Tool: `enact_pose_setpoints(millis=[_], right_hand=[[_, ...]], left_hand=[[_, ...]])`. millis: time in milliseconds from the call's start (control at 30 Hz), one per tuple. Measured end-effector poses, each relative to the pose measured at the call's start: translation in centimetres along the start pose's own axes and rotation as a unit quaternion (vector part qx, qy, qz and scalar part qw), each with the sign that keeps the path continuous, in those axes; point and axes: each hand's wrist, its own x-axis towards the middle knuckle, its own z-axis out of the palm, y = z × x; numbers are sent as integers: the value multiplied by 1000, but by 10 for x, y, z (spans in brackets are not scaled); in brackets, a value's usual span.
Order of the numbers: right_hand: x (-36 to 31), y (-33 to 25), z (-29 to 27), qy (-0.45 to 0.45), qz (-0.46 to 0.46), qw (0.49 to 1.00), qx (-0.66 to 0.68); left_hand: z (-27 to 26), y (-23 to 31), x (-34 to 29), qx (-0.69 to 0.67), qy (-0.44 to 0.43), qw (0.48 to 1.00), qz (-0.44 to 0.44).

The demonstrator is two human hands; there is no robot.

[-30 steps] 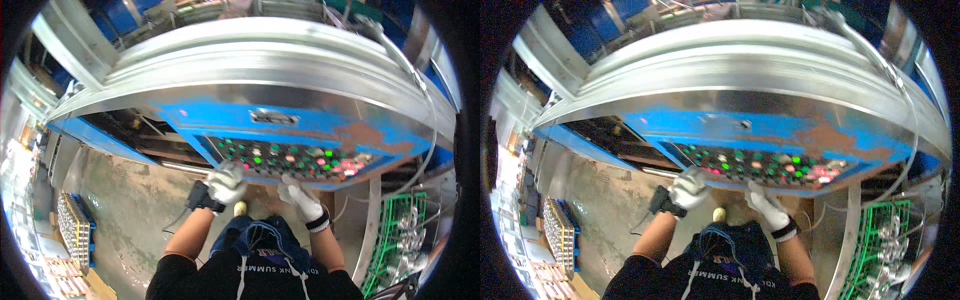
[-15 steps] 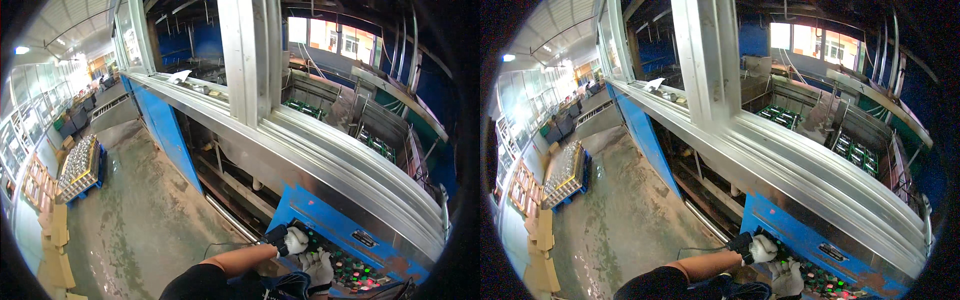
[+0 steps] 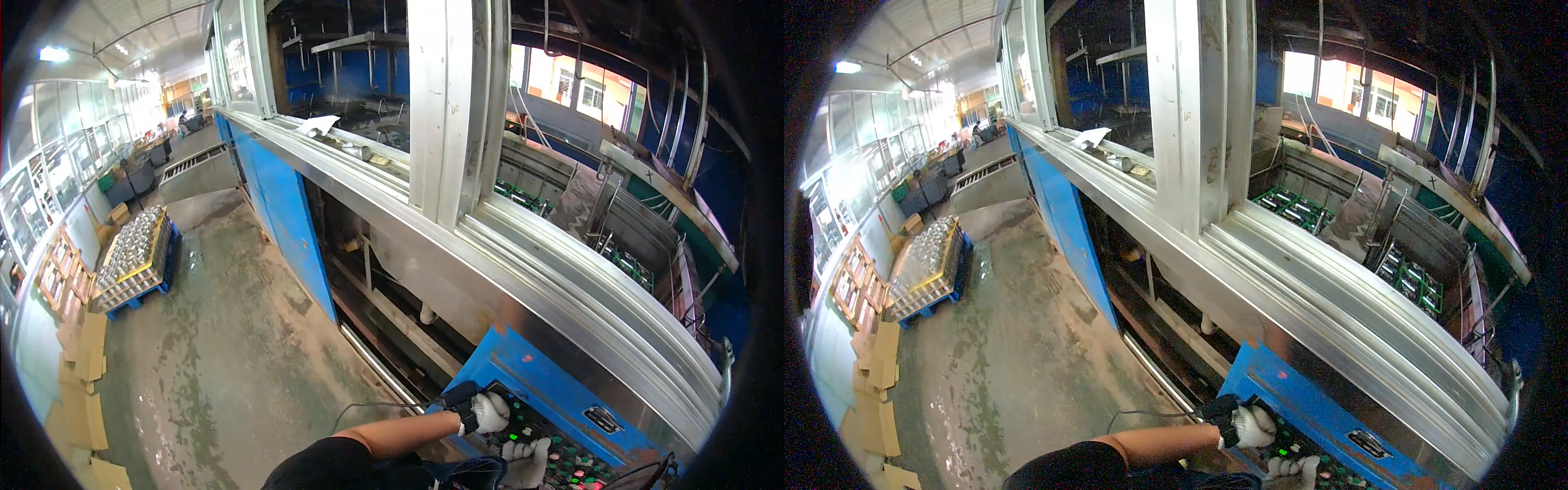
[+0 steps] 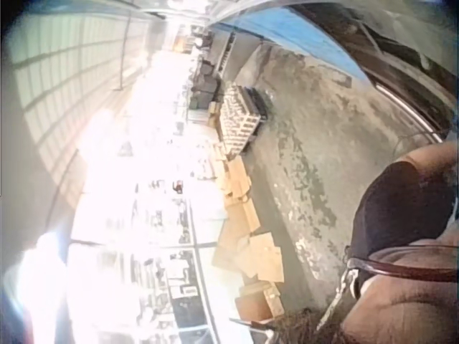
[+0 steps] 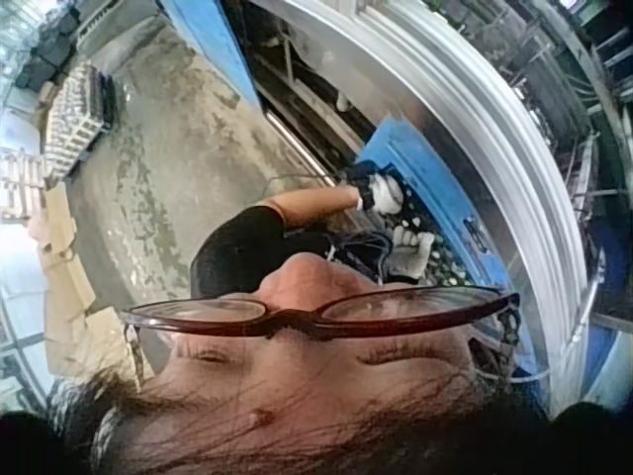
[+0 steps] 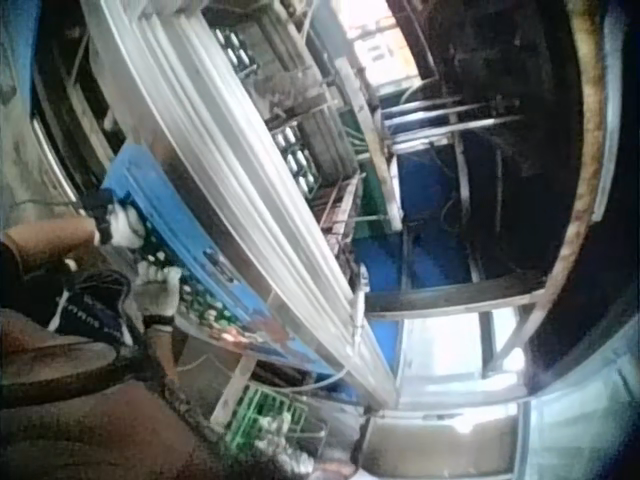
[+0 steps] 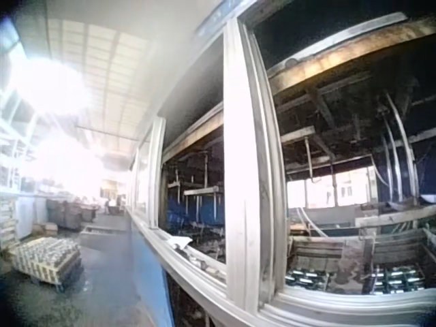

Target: Loading metal pistons into a cleaning rack and operating an industrial cleaning machine.

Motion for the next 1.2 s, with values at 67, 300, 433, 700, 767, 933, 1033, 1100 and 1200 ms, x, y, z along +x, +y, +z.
enact_pose_setpoints(millis=[67,300,433,700,767,933,1033,1100,1200], right_hand=[[1,4,25,27,10,999,-20],[-16,-1,86,105,6,974,-198],[-15,-17,120,79,-8,915,-395],[24,-25,129,-51,-38,788,-613],[27,-23,130,-43,-31,776,-628],[23,-20,140,-29,-83,823,-562],[22,-25,143,3,-32,831,-555],[22,-22,139,-1,-31,840,-542],[22,-23,139,-6,-28,852,-522]], left_hand=[[47,-37,33,66,64,996,12],[80,-80,57,16,74,996,42],[78,-66,57,22,27,998,45],[52,-34,37,-30,94,995,25],[42,-27,36,-10,83,996,8],[0,4,-3,14,42,999,-22],[-33,26,-24,-36,17,999,9],[-39,31,-29,-41,16,999,11],[-73,49,-43,-7,-101,994,-33]])
